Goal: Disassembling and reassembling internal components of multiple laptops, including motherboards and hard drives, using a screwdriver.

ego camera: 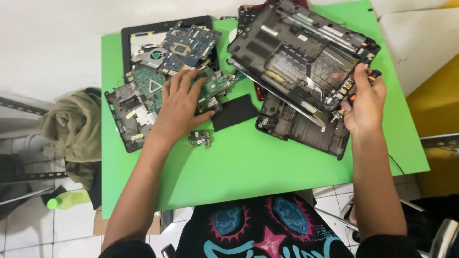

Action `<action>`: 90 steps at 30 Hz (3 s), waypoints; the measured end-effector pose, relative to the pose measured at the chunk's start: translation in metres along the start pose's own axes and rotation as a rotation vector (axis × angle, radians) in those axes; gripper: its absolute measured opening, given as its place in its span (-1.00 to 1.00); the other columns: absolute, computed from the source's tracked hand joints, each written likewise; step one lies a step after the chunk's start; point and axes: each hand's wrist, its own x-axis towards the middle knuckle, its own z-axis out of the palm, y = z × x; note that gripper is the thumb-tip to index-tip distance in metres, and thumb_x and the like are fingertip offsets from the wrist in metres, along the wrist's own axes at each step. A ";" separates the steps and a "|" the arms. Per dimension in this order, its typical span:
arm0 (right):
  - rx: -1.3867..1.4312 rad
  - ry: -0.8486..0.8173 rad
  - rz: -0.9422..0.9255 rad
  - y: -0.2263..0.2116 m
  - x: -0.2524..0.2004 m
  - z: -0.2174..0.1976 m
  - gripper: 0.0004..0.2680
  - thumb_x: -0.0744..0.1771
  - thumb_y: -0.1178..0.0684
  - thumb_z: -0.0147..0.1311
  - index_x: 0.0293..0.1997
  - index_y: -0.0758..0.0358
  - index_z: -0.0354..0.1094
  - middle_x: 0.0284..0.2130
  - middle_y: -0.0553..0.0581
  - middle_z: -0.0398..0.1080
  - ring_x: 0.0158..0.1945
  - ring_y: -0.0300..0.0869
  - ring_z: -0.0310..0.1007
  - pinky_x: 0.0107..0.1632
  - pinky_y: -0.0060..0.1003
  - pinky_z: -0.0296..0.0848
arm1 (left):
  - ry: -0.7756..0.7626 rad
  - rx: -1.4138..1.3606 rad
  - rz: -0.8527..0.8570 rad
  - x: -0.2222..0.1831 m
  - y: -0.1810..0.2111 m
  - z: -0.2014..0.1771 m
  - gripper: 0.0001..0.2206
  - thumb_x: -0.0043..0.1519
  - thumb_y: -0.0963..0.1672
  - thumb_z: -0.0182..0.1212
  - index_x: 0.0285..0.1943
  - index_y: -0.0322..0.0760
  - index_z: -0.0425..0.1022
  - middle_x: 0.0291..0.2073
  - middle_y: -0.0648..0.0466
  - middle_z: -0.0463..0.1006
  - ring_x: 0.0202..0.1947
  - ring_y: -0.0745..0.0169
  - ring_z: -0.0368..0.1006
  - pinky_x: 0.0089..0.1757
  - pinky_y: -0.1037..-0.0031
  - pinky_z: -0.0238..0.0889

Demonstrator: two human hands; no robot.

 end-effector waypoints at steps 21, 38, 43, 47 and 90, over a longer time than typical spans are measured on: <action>-0.348 -0.068 -0.686 0.013 -0.019 -0.012 -0.70 0.41 0.37 -0.32 0.28 0.58 0.26 0.33 0.51 0.30 -0.62 -0.05 0.30 -0.59 -0.30 0.35 | 0.179 0.269 0.249 0.013 -0.024 -0.011 -0.88 0.28 -0.07 0.35 -0.26 -0.14 0.58 -0.27 0.28 0.62 -0.02 0.06 0.65 -0.60 0.36 0.39; -0.337 -0.787 0.358 0.028 -0.132 0.168 -0.59 0.40 0.02 -0.12 0.42 0.19 -0.13 0.17 0.35 0.46 -0.59 -0.10 0.54 -0.76 -0.41 -0.12 | -0.374 0.097 0.199 0.076 -0.034 -0.054 -0.68 0.25 -0.12 0.38 -0.53 -0.34 0.42 -0.75 0.16 0.37 -0.68 0.21 0.35 -0.59 0.40 0.29; -0.180 -0.680 0.418 0.041 -0.125 0.177 -0.73 0.39 0.09 0.00 0.18 0.24 0.02 -0.08 0.43 0.55 -0.63 -0.08 0.47 -0.74 -0.39 -0.16 | -0.337 0.155 0.219 0.083 -0.044 -0.041 -0.72 0.13 -0.09 0.34 -0.53 -0.34 0.38 -0.77 0.06 0.29 -0.69 0.02 0.27 -0.62 0.22 0.12; -0.139 -0.666 0.419 0.053 -0.127 0.180 -0.75 0.41 0.08 0.00 0.13 0.33 0.03 -0.05 0.40 0.53 -0.57 -0.08 0.55 -0.75 -0.42 -0.13 | -0.402 0.064 0.188 0.087 -0.042 -0.049 -0.71 0.18 -0.11 0.42 -0.49 -0.38 0.43 -0.71 0.09 0.34 -0.62 0.08 0.33 -0.53 0.24 0.25; 0.410 -0.276 0.134 0.056 -0.193 0.056 -0.88 0.29 0.33 -0.04 -0.29 0.21 0.13 -0.71 0.06 0.17 -0.69 0.06 0.47 -0.77 -0.33 -0.13 | -0.304 0.096 0.323 0.085 -0.017 -0.050 -0.62 0.22 -0.07 0.48 -0.38 -0.33 0.30 -0.59 -0.01 0.47 -0.55 -0.05 0.50 -0.56 0.18 0.34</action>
